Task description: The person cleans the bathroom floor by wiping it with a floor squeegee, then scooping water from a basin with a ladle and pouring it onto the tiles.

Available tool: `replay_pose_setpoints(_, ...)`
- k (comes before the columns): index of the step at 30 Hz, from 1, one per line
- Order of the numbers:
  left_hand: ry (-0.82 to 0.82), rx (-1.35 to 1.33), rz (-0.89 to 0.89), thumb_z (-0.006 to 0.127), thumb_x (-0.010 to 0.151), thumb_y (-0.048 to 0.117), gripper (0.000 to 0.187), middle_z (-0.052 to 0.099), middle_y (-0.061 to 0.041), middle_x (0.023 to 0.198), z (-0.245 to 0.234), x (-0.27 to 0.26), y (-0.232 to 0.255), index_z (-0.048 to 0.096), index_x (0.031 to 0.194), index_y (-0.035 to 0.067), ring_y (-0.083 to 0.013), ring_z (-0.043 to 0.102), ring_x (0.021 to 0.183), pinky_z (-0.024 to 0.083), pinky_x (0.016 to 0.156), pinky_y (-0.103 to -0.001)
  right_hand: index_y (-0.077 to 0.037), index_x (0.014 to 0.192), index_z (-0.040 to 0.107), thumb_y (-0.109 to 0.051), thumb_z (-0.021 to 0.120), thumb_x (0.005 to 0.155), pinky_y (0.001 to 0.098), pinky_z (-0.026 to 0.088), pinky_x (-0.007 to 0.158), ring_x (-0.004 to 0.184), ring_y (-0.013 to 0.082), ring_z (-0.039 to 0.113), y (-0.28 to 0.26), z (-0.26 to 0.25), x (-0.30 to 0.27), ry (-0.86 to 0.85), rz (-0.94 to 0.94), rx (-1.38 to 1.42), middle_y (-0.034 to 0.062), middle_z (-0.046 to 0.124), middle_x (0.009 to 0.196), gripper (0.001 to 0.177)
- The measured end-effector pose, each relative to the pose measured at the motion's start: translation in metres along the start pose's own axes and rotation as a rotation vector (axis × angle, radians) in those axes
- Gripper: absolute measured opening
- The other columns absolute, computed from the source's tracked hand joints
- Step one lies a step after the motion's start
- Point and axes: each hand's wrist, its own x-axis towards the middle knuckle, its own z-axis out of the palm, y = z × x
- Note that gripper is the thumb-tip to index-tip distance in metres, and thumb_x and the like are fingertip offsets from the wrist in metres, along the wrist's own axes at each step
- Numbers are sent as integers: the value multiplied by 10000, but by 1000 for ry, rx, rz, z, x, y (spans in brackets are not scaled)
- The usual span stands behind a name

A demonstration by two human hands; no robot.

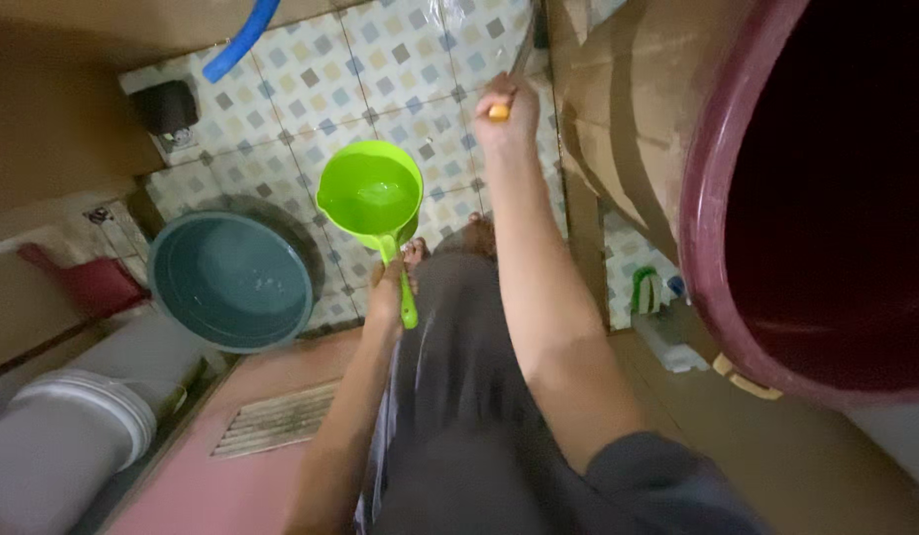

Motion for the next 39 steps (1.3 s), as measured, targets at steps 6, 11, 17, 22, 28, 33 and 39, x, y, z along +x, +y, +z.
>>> replay_pose_setpoints(6,45,45,-32,512,1033,252,188,619,-43,870,14,-8,21,570,1098,85,-135,572,667,496,592,-295,-142,762,457,-130,479,981,164,416,349,429,52,436,21,17,-14,38,49,-31,-45,472,597,220)
replay_pose_setpoints(11,49,72,-79,509,1027,244,204,646,-37,907,28,-7,35,584,1079,62,-129,555,658,487,600,-282,-54,889,453,-340,391,1016,169,389,384,463,86,417,48,4,-35,406,-69,-85,26,483,691,319)
replay_pose_setpoints(17,-32,6,-26,502,1036,194,159,620,-39,869,28,-3,36,567,1070,52,-126,550,665,473,598,-277,-156,796,443,-195,513,971,202,412,407,456,89,446,34,2,15,96,-2,-119,-34,458,624,193)
replay_pose_setpoints(22,-53,-20,12,474,1028,179,144,674,-13,908,33,-13,43,566,1061,74,-96,566,699,443,601,-250,-141,766,438,-267,501,979,188,358,349,417,91,402,51,-16,1,231,-20,-169,-11,445,585,255)
replay_pose_setpoints(28,-25,-1,-42,487,1058,202,167,627,-18,860,26,-11,47,569,1034,59,-104,547,671,455,604,-253,-132,819,418,-286,449,1041,190,367,374,450,83,390,60,-6,-10,261,3,-119,-22,415,615,272)
replay_pose_setpoints(33,-48,-162,-11,467,1026,171,175,678,-38,929,27,-5,48,576,1015,35,-121,672,852,520,765,-245,-152,793,423,-293,479,1021,180,357,360,422,79,377,47,3,-13,220,-26,-203,-28,415,594,274)
replay_pose_setpoints(39,-87,-90,1,486,1077,203,182,634,-44,888,24,-5,50,572,1022,52,-123,537,741,449,673,-274,-123,803,440,-328,381,975,257,364,368,418,124,378,71,-15,-13,447,56,-166,13,452,618,274)
